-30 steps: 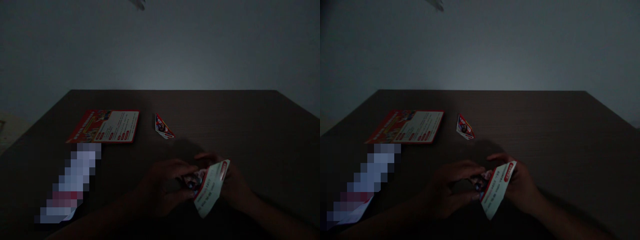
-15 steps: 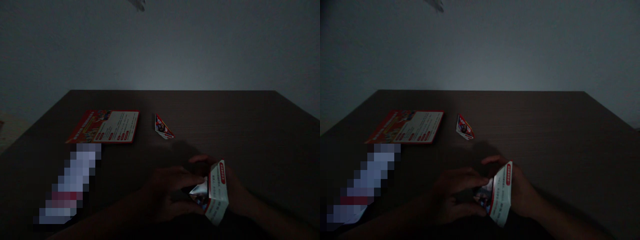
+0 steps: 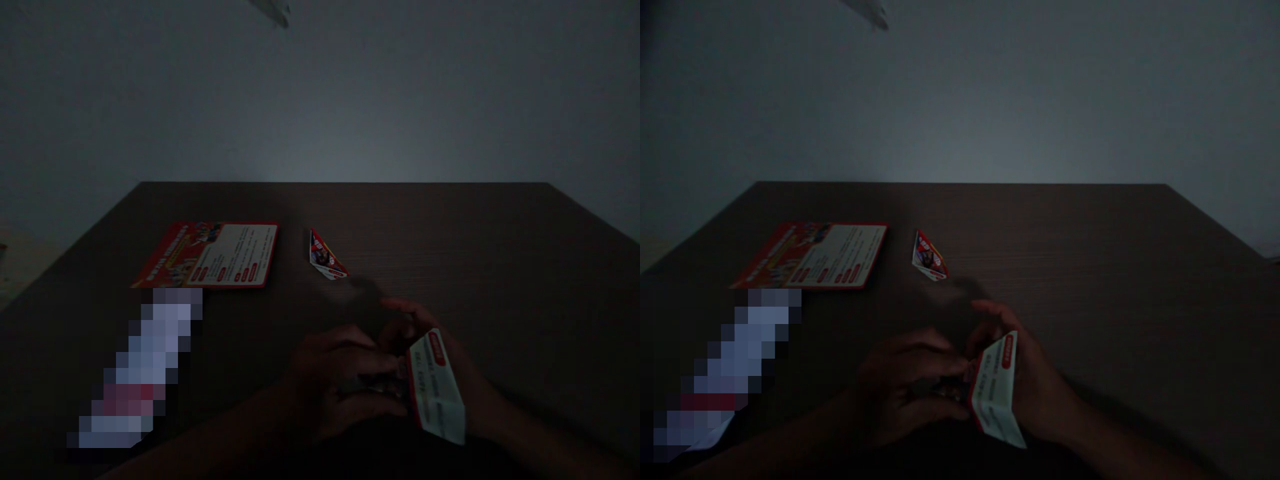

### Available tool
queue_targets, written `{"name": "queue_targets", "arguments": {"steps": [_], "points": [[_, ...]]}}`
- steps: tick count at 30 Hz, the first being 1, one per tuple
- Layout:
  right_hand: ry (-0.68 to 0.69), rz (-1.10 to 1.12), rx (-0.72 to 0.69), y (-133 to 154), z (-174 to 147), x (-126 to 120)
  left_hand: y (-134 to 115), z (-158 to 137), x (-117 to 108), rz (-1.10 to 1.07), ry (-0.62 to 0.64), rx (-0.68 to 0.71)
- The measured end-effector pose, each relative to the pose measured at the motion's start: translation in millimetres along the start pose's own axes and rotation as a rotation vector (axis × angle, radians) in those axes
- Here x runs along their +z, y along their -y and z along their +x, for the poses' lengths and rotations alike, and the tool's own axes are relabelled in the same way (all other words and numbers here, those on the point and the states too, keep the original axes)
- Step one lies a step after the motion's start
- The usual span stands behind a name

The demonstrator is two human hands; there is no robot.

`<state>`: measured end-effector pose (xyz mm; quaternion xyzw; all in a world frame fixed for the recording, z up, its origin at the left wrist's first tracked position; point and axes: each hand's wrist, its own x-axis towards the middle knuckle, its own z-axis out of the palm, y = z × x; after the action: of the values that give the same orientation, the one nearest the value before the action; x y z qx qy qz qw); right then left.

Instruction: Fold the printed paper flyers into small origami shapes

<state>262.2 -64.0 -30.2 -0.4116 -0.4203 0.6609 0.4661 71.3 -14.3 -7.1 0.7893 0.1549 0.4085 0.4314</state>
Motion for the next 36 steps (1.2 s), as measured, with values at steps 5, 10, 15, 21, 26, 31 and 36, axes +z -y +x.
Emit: {"name": "queue_targets", "arguments": {"steps": [5, 10, 15, 21, 26, 31, 36], "points": [[-0.039, -0.132, -0.05, 7.2, -4.8, 3.7, -2.3, 4.1, -7.9, -0.284, -0.155, -0.368], [-0.018, -0.079, -0.19, 13.1, -5.0, 7.8, 2.6, 4.7, -10.7, -0.569, -0.239, -0.684], [-0.06, -0.066, -0.177, 9.0, -4.4, 6.7, 15.4, -1.9, -10.5, -0.605, -0.269, -0.717], [-0.024, -0.083, -0.173, 4.0, -3.8, 2.7, 19.2, -3.5, -11.6, -0.548, -0.257, -0.741], [-0.056, -0.105, -0.183, 4.4, -4.4, 2.5, 16.5, -1.6, -10.0, -0.49, -0.266, -0.766], [-0.075, -0.208, -0.193, 7.2, -5.1, 2.2, 10.0, 2.3, -9.0, -0.424, -0.273, -0.788], [-0.069, -0.244, -0.232, 8.2, -4.2, -0.2, 0.2, 6.3, -9.3, -0.318, -0.258, -0.781]]}}
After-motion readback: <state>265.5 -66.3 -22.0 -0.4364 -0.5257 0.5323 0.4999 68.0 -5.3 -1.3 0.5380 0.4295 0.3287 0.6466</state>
